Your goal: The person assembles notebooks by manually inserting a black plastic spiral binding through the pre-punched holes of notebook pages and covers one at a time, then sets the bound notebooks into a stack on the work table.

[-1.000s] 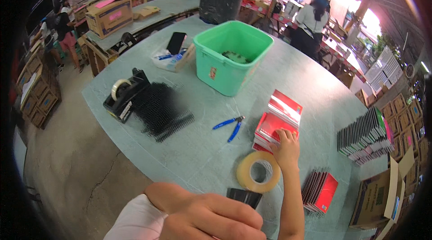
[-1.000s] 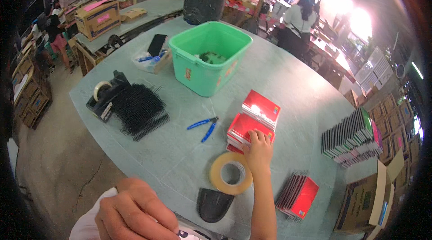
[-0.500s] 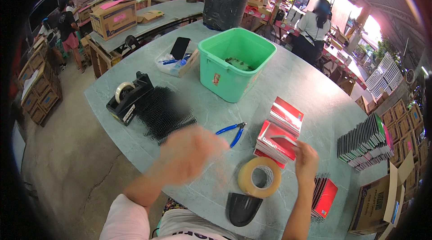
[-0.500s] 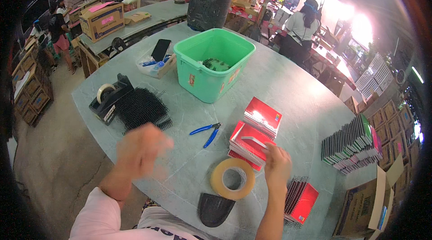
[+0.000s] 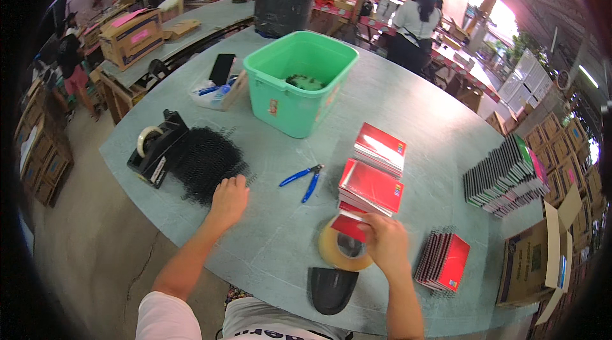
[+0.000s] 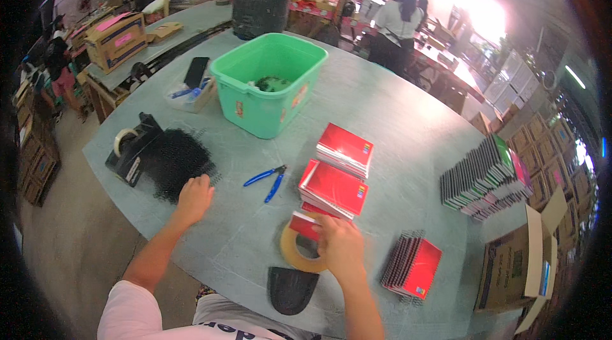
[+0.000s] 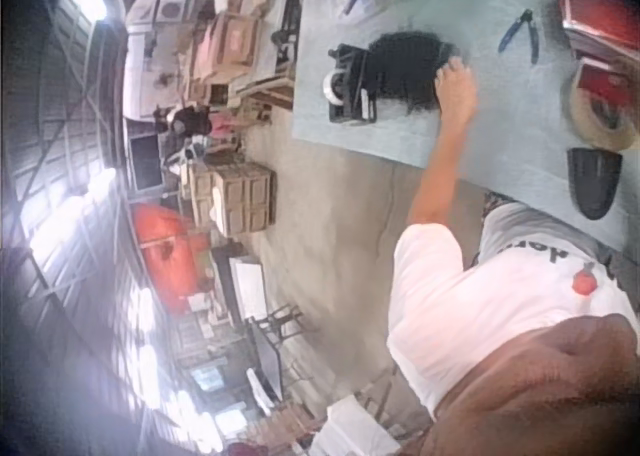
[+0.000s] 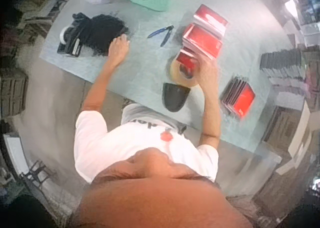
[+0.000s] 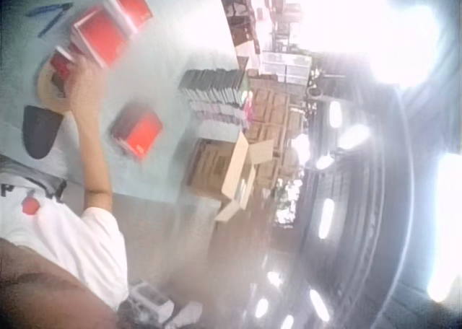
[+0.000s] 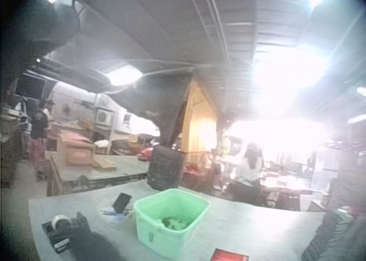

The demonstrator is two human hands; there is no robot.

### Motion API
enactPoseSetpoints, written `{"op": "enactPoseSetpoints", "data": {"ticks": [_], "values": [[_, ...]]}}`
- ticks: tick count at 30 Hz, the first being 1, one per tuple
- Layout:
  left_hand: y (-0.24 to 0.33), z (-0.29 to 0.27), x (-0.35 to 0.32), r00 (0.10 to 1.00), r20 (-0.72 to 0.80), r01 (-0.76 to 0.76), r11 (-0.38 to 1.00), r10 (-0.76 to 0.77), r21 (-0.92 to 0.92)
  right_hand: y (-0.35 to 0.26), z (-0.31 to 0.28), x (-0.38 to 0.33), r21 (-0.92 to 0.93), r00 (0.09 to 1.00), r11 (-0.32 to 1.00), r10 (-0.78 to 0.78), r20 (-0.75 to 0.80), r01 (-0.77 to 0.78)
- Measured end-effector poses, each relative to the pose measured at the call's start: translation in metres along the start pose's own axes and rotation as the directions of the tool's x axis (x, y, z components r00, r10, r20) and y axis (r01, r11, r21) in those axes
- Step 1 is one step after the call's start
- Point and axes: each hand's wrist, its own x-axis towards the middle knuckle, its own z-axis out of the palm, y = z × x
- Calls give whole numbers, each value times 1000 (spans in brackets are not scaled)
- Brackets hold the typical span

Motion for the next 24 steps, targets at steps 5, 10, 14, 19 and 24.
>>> {"op": "enactPoseSetpoints", "data": {"ticks": [5, 10, 14, 19, 24], "values": [[31, -24, 10, 1000, 23, 29, 903, -21, -428, -6, 5, 0, -16, 997, 1000, -13, -70, 12], [118, -59, 2, 964, 220, 69, 666, 146, -743, -2, 16, 1, 90, 988, 994, -42, -148, 55], [138, -45, -2, 927, 142, -93, 581, 347, -809, -12, 18, 2, 159, 995, 987, 12, -95, 3], [142, -57, 0, 946, -35, -235, 606, 322, -760, -14, 15, 1, 188, 995, 982, -5, -95, 23], [151, -54, 1, 943, -180, -325, 653, 280, -684, -15, 16, 1, 189, 997, 982, -12, -74, 26]]}}
